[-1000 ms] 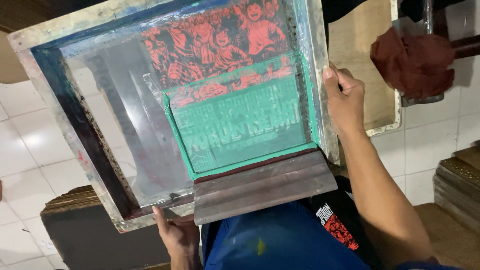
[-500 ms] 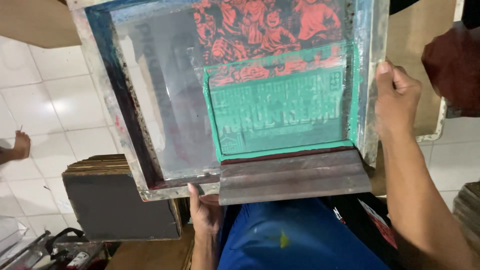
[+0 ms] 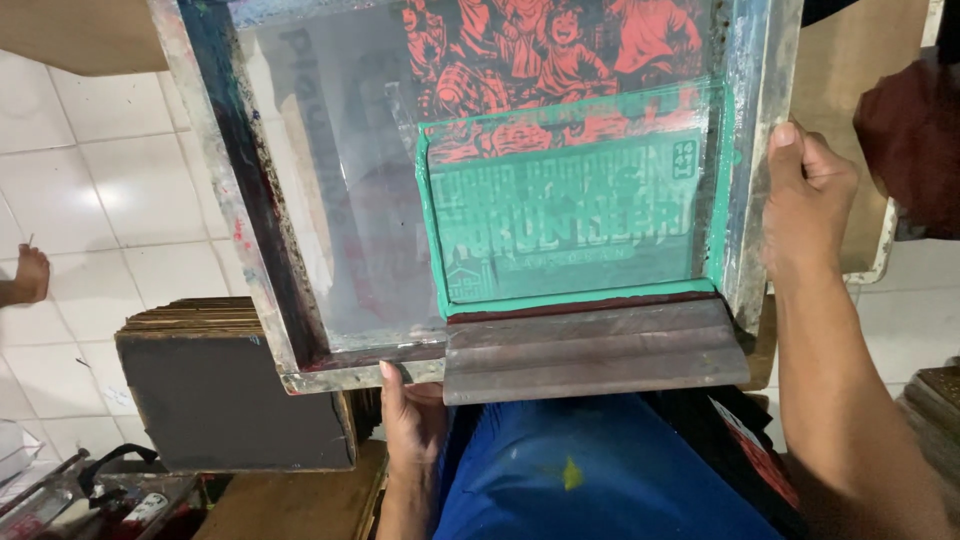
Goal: Performing screen printing on a t-shirt using a screen frame and squeegee
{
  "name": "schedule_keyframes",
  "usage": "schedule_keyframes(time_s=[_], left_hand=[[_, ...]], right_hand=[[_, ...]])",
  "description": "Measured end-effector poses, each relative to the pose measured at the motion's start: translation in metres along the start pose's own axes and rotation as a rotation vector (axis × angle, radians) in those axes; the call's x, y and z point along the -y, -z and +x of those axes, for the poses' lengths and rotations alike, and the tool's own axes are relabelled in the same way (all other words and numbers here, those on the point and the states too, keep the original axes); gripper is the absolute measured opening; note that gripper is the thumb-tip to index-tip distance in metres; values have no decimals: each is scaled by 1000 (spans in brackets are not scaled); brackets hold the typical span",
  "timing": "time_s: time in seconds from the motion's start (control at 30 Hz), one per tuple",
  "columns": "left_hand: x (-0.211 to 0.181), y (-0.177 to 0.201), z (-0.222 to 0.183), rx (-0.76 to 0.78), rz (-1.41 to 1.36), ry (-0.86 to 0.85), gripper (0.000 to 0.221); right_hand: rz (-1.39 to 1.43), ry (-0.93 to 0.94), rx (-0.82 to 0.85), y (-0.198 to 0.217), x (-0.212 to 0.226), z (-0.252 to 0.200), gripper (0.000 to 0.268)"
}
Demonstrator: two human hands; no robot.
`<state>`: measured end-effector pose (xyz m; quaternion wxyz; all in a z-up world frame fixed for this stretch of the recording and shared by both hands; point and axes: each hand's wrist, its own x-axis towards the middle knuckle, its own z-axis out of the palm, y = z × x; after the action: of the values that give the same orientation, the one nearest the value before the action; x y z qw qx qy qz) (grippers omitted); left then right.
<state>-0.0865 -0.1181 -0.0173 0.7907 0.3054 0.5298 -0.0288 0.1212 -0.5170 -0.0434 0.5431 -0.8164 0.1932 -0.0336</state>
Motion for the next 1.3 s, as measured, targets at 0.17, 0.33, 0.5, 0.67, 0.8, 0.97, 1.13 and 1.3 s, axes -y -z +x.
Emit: schedule_keyframes(time_s=[0.17,0.33,0.5,0.67,0.8,0.97,1.13,1.3], left_hand=[[3,9,2,105,41,-44,75],[0,-2,0,-35,0,-60,71],[-1,2,1,-42,31,-54,71],[-6,-14,-5,-72,40,-32,74],[-11,-27,-11,-82,54,-24,79],[-2,-4,-1,-80,124,-42,99],[-6,-14,-7,-76,100,-76,77],[6,34,8,-11,217,-58,83]], right_hand=[[-23,-36,-3,1,3,-1,57],[-35,15,6,1,3,-1,57],[-8,-2,-3,1,-2,0,56],[4,19,1,1,-5,1,55],[25,9,-7,0,-2,1,57],[5,5,-11,-1,4,0,60],[12,20,-11,0,-4,0,55],[-15,-29,-14,-2,9,-2,50]])
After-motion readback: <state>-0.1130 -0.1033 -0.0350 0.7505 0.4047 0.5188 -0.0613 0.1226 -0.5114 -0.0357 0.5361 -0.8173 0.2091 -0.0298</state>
